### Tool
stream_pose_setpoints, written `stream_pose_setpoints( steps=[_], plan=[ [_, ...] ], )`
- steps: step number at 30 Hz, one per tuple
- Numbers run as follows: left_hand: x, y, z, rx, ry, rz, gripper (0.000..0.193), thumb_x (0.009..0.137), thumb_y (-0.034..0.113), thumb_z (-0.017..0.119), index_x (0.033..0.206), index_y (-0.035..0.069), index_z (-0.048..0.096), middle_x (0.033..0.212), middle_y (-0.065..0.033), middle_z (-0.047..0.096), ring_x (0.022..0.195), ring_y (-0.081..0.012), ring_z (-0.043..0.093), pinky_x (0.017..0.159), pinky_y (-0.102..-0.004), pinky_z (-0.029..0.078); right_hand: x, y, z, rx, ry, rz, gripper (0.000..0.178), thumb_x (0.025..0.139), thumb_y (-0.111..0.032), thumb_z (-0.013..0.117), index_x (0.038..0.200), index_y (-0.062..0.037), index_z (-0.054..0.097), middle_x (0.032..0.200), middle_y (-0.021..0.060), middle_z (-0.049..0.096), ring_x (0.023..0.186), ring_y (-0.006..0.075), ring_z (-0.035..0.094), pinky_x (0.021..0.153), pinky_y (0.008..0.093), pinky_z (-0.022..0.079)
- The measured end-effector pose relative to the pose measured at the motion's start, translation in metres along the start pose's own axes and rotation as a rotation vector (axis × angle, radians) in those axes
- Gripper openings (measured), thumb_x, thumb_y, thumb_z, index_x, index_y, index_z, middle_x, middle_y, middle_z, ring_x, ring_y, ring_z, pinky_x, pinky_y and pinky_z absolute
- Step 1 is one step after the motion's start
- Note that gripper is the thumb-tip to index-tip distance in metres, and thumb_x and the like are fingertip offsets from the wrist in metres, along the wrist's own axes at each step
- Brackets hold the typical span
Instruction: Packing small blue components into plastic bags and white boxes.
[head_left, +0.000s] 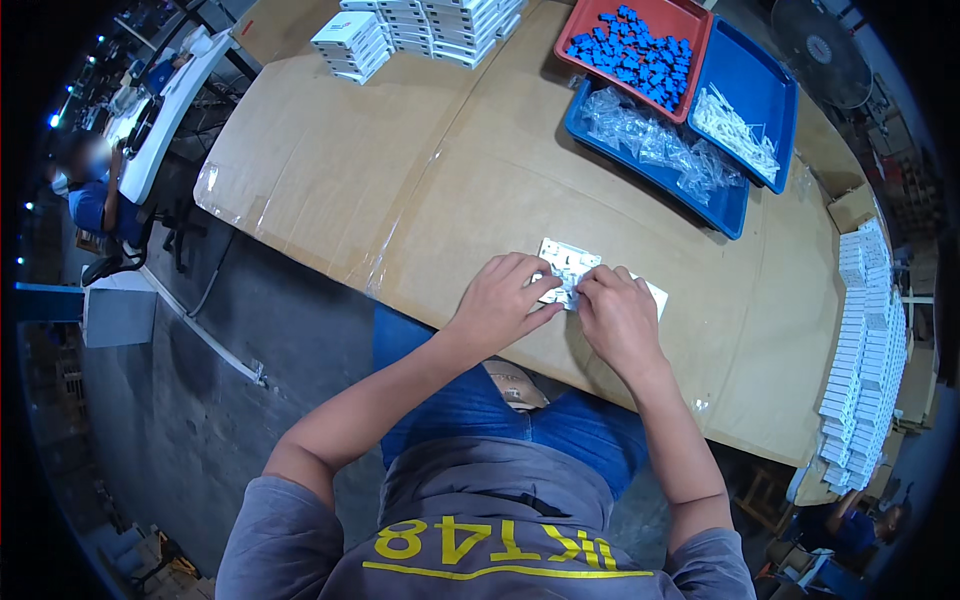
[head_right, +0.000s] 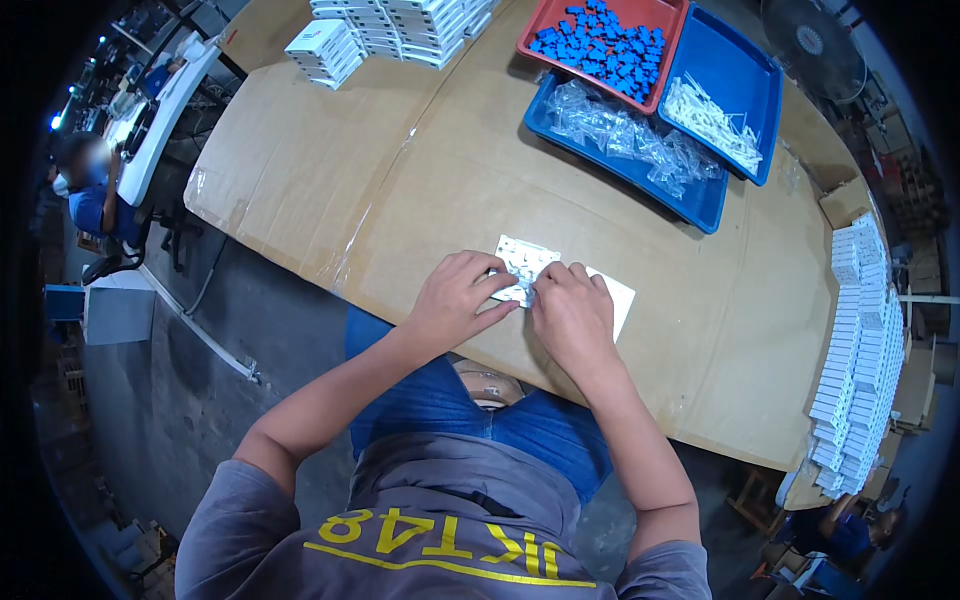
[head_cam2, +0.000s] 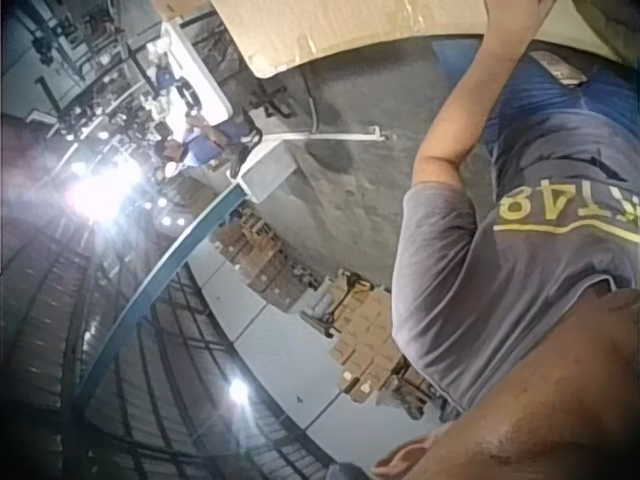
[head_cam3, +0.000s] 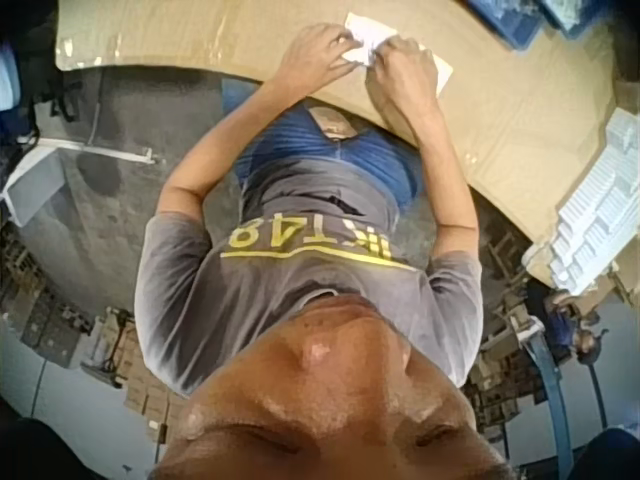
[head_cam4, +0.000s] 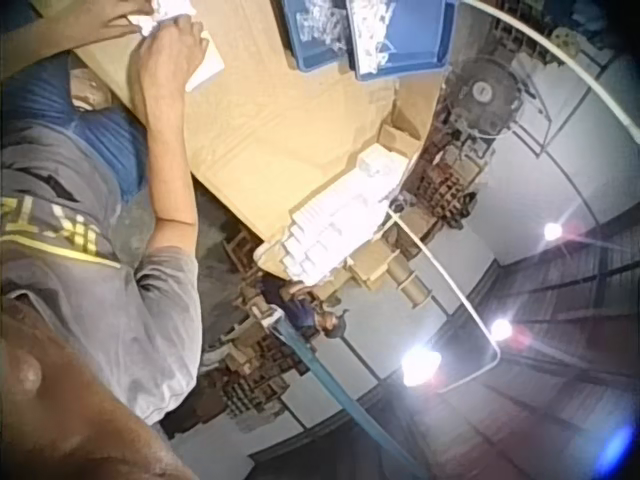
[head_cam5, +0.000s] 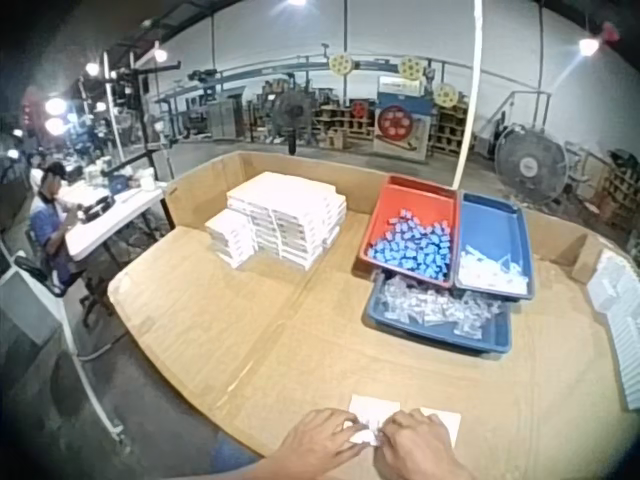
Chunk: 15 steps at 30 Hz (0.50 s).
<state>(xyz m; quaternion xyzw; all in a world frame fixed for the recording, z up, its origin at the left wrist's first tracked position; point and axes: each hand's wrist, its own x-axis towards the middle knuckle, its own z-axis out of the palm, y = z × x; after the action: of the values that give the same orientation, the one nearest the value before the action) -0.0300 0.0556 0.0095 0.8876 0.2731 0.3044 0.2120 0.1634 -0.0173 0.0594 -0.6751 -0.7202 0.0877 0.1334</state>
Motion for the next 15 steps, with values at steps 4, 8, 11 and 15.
stream_pose_setpoints(
  steps=[4,8,11,15],
  plan=[
    [0.007,0.001,0.002,-0.019,-0.041,-0.003,0.03,0.081,0.026,0.083,0.104,0.009,0.073,0.107,-0.0055,0.067,0.107,-0.0269,0.063,0.092,-0.0409,0.05,0.0,-0.002,-0.009,-0.1,-0.044,-0.06,0.01,0.082,-0.009,0.07,0.087,-0.0009,0.074,0.097,0.0118,0.07,0.096,0.0277,0.068,0.079,0.0426,0.054],
    [0.015,0.011,0.01,-0.003,-0.046,-0.028,0.03,0.081,0.026,0.083,0.103,0.009,0.073,0.113,-0.0078,0.066,0.108,-0.0285,0.063,0.092,-0.0418,0.05,0.003,0.009,-0.017,-0.139,-0.091,-0.039,0.011,0.083,-0.009,0.069,0.088,-0.0004,0.074,0.093,0.0142,0.071,0.09,0.0303,0.07,0.076,0.044,0.056],
    [0.026,0.017,0.013,-0.086,-0.068,-0.066,0.051,0.08,0.028,0.086,0.122,0.007,0.066,0.136,-0.0163,0.058,0.123,-0.036,0.058,0.104,-0.0448,0.047,0.01,0.021,-0.032,-0.141,-0.222,0.04,0.015,0.088,-0.015,0.064,0.09,-0.0035,0.073,0.086,0.0165,0.073,0.079,0.0374,0.072,0.077,0.0502,0.056],
    [0.04,0.001,0.012,-0.189,-0.117,-0.039,0.085,0.076,0.035,0.089,0.145,0.005,0.05,0.148,-0.0182,0.054,0.142,-0.0382,0.047,0.12,-0.0525,0.036,0.03,0.028,-0.061,-0.022,-0.445,0.086,0.018,0.093,-0.017,0.063,0.098,-0.0046,0.075,0.095,0.019,0.076,0.086,0.0387,0.073,0.081,0.0499,0.057]
  ],
)
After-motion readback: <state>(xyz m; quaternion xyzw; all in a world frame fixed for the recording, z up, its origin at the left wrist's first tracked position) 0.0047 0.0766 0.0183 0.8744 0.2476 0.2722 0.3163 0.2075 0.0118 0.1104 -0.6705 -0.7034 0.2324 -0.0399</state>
